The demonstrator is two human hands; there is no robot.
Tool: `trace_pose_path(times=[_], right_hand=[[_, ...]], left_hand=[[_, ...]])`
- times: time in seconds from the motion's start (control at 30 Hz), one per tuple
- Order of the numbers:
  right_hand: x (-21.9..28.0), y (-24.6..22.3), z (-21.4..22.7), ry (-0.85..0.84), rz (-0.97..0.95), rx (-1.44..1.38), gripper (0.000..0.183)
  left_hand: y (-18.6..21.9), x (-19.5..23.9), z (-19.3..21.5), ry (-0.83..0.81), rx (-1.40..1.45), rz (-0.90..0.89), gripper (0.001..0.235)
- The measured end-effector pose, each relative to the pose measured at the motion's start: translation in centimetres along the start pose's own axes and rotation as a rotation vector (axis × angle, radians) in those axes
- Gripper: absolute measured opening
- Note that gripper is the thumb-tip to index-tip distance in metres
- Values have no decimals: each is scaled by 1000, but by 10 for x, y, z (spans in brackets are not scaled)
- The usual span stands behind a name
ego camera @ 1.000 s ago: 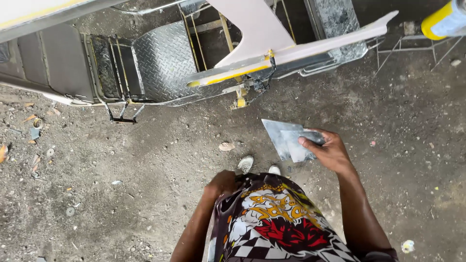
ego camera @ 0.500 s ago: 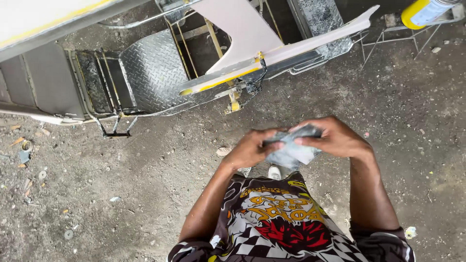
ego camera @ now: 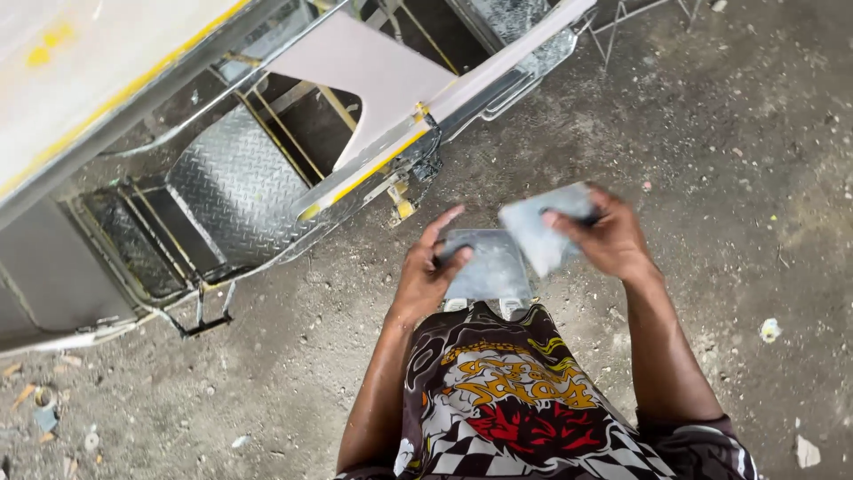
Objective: The person scoops body filler from a can with a putty knife and applies it to a metal sheet. They then use a second putty knife to spread and smooth the filler across the sheet's surface.
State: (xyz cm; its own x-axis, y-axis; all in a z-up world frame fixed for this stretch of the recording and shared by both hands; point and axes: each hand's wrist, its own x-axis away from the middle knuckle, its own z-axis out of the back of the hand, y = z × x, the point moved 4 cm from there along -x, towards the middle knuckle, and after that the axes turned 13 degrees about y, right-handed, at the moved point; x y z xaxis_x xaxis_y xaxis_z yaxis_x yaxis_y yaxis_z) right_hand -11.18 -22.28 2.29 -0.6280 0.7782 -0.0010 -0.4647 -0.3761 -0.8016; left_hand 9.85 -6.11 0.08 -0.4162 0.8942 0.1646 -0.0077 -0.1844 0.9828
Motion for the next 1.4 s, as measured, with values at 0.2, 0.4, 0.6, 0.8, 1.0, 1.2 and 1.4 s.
trace_pose_path(times=[0.2,0.4,0.6,0.8,1.0,1.2,1.4], right_hand=[[22,34,-3,550,-129,-491,16],[35,0,-20,578,-126,-560,21],[51,-9,-9,403,-143,-220,27],[58,12,-4,258,-290,-145,25],[52,45,-14,548,-504,-417,25],[50,17,-2,421,-491,-565,39],[80,44,26,747,-497,-620,33]], left_hand=[[-35,-11,-27,-87,136,-320,25],[-43,-22,-47,-246,-47,23,22],[-53,-46,-38,-402,79,27,23],[-40,-65,-26,-168,302,-6,16],[-51,-50,-47,-88,484,129,33],[37,-21,-13,-61,231,-177,44],[-13,0,85,-546,309,-83,38]])
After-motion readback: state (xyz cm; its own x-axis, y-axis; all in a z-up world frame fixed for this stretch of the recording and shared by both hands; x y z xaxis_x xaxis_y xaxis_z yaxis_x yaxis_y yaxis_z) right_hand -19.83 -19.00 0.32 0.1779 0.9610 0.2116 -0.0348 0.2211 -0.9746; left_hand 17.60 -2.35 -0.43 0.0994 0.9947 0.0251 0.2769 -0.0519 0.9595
